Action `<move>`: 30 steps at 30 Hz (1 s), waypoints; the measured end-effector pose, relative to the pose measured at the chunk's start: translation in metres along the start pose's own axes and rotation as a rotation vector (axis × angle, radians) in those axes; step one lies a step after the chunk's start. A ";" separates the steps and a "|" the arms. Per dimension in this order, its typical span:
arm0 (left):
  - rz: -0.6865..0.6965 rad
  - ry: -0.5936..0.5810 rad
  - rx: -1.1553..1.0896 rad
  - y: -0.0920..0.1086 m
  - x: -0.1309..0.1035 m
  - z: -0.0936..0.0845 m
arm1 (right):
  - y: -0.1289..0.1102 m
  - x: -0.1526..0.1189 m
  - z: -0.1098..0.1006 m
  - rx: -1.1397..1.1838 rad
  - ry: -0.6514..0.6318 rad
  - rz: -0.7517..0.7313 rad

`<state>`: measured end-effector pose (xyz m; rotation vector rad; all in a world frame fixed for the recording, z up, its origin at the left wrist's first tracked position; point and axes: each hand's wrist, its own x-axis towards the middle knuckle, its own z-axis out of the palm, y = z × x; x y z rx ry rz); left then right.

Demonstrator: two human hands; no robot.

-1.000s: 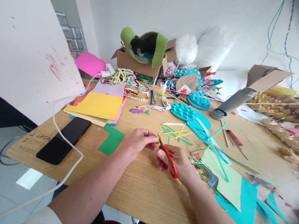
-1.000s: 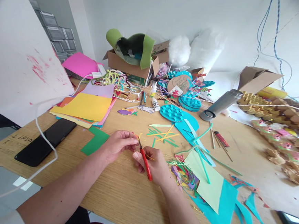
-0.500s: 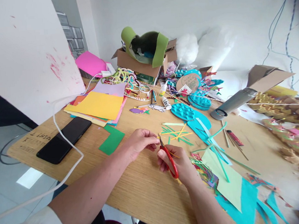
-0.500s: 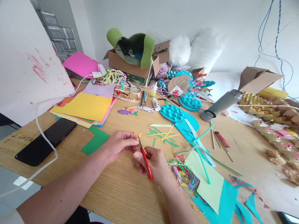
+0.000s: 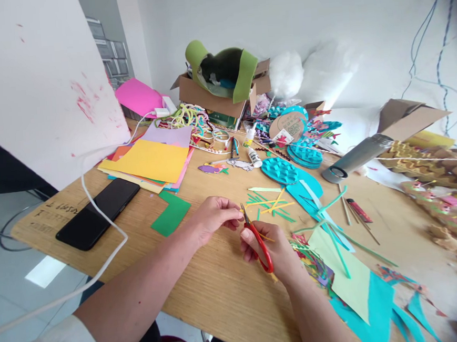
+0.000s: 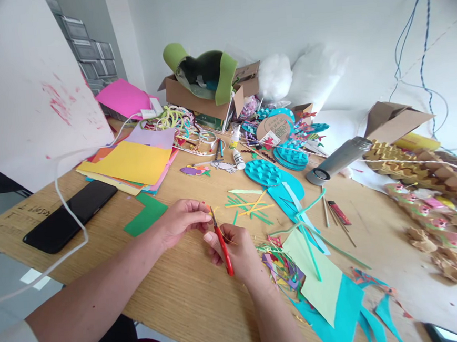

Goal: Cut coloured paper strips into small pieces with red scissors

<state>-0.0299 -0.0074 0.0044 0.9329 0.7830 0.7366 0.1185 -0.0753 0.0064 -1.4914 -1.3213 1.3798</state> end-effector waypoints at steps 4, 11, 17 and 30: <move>-0.007 0.004 0.007 0.000 0.000 -0.001 | 0.000 0.000 0.000 -0.006 -0.001 0.005; -0.009 0.025 -0.002 0.000 0.001 -0.002 | -0.002 -0.002 0.001 0.011 0.008 0.028; 0.006 0.024 0.012 0.000 0.002 -0.002 | -0.003 -0.002 0.000 -0.003 0.001 0.014; -0.009 0.007 0.022 0.001 0.000 -0.001 | -0.003 -0.002 0.001 0.008 -0.006 0.013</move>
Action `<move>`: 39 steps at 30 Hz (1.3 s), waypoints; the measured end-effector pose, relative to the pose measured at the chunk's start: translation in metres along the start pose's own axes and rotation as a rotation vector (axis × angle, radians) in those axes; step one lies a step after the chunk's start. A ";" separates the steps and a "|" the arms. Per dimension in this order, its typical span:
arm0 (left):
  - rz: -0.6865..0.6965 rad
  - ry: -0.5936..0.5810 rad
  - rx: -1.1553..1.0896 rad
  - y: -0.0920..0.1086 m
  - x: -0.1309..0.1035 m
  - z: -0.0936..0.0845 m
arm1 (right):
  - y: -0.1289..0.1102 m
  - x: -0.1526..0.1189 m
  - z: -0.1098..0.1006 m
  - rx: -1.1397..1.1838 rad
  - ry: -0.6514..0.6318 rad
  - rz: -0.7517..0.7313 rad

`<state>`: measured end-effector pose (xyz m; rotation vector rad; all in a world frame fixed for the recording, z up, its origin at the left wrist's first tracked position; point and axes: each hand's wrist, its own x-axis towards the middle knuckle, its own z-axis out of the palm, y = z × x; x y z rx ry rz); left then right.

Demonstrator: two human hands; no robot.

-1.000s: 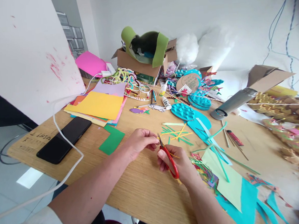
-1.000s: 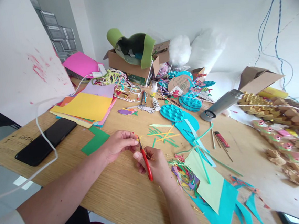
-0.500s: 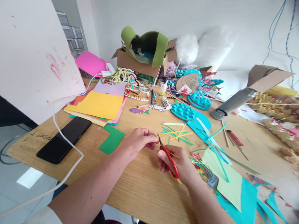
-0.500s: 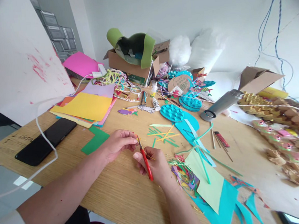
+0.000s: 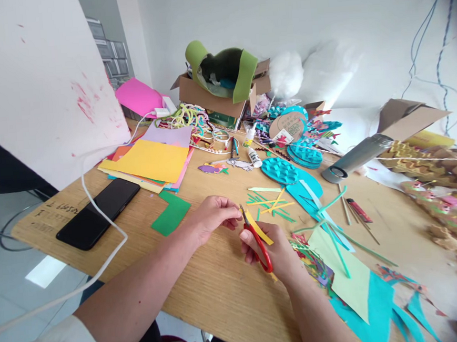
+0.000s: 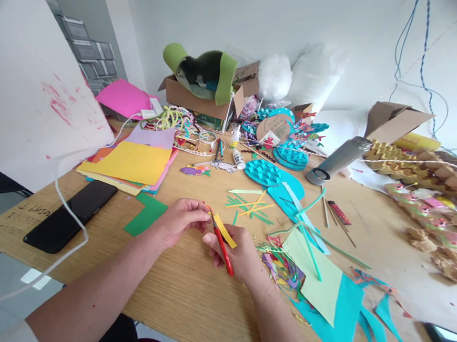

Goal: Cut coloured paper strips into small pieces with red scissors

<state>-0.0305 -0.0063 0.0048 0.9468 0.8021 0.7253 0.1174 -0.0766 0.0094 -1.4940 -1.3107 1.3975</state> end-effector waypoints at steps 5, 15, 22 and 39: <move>0.000 0.024 0.000 0.000 0.000 0.000 | 0.001 0.001 -0.001 -0.012 -0.003 0.003; 0.012 0.004 0.015 -0.001 0.002 -0.001 | 0.001 0.000 -0.001 -0.007 -0.014 -0.005; -0.007 0.016 0.003 0.000 0.001 -0.001 | -0.001 0.000 -0.001 -0.005 -0.002 0.019; -0.002 0.014 0.005 0.001 0.000 0.000 | -0.001 0.001 0.000 0.013 -0.009 0.022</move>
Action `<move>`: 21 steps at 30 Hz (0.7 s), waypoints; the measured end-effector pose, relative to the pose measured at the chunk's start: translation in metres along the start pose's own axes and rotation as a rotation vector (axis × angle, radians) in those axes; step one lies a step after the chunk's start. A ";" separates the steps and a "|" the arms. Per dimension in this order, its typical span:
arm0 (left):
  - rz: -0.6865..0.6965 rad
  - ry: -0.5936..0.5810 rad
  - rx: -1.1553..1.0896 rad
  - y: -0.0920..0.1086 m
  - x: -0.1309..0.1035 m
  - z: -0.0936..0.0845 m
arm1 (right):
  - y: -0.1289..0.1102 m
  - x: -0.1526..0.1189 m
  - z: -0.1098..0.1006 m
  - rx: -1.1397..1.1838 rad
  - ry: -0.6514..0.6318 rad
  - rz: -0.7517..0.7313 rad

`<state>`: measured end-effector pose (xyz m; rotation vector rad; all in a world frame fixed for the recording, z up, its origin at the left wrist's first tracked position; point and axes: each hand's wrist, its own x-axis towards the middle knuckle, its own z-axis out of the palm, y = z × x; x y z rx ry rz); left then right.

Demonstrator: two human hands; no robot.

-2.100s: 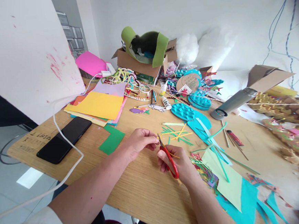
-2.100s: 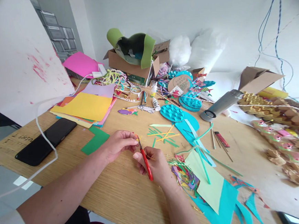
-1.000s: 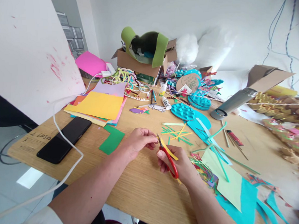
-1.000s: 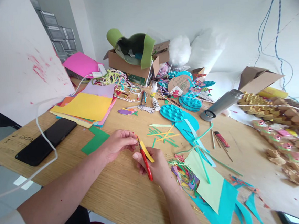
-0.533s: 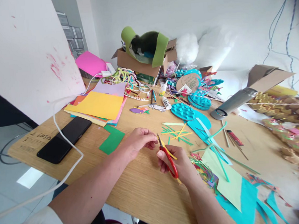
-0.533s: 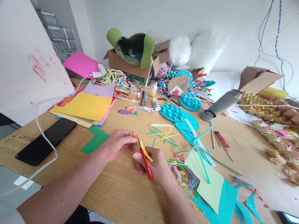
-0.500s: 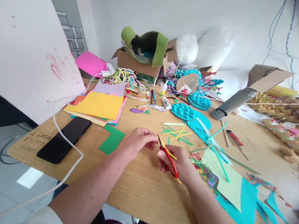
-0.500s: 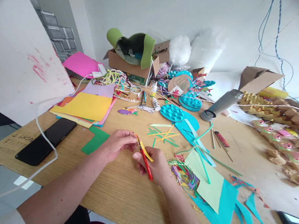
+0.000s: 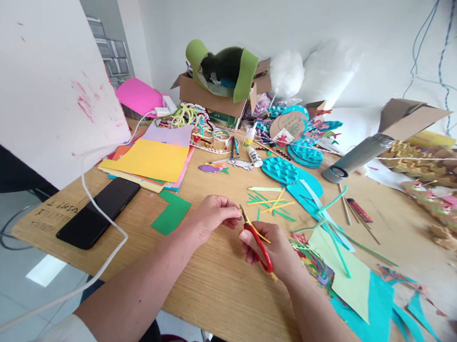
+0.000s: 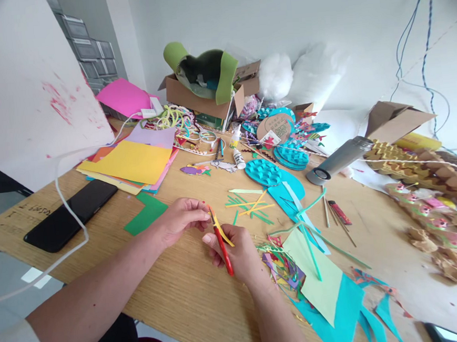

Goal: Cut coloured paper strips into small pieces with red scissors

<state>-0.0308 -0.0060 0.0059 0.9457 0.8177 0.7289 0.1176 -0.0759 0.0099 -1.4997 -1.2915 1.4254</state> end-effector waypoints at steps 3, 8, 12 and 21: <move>0.000 0.013 -0.001 0.000 0.000 0.000 | -0.001 0.000 0.000 0.002 0.003 0.009; 0.004 0.009 -0.004 -0.001 0.002 -0.001 | -0.001 0.000 0.000 0.006 0.008 0.013; 0.009 -0.004 0.004 -0.002 0.001 -0.001 | 0.000 0.000 0.000 0.004 0.006 0.015; -0.002 -0.007 0.010 0.000 0.000 0.000 | 0.000 0.000 0.000 -0.017 -0.009 0.008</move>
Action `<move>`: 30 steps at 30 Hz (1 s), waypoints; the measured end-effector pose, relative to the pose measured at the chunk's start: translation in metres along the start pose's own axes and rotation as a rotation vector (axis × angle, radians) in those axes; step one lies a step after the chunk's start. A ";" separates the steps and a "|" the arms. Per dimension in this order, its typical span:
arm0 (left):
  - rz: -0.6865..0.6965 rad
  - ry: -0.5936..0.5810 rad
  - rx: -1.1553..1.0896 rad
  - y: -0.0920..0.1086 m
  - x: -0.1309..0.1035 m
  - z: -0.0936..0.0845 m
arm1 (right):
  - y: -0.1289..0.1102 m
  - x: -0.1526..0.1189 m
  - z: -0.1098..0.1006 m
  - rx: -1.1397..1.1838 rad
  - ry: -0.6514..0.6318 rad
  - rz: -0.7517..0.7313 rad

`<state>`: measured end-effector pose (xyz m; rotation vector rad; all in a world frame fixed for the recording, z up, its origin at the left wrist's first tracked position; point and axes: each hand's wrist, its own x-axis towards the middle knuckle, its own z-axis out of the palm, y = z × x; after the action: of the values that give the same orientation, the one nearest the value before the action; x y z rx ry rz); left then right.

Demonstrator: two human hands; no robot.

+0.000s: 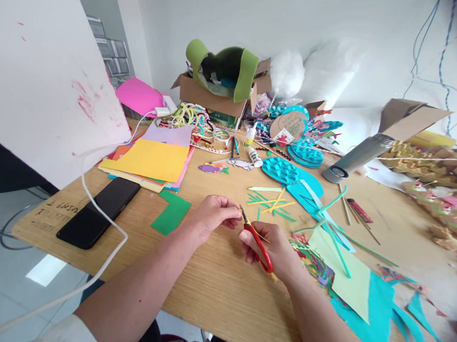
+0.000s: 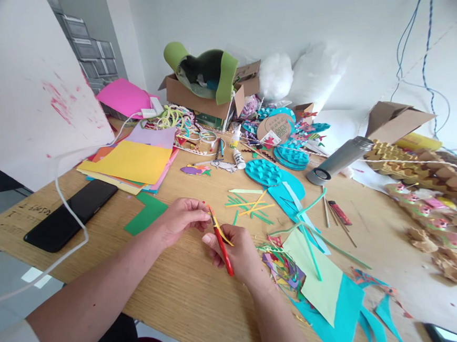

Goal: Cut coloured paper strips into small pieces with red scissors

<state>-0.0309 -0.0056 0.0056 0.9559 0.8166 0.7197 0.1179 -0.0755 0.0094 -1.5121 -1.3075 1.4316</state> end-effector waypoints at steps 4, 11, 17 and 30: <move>-0.001 0.007 -0.015 0.000 0.000 0.000 | -0.001 0.000 0.001 -0.009 0.005 0.011; 0.011 0.003 -0.005 -0.001 0.001 -0.001 | -0.001 0.000 0.001 0.001 0.027 0.018; 0.006 0.001 0.000 -0.001 0.000 0.000 | 0.001 0.001 0.001 0.000 0.019 -0.009; -0.003 0.011 -0.013 -0.001 0.000 0.000 | 0.001 0.000 0.001 -0.020 0.021 0.001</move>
<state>-0.0310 -0.0055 0.0047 0.9399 0.8226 0.7274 0.1170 -0.0756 0.0085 -1.5370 -1.3117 1.4032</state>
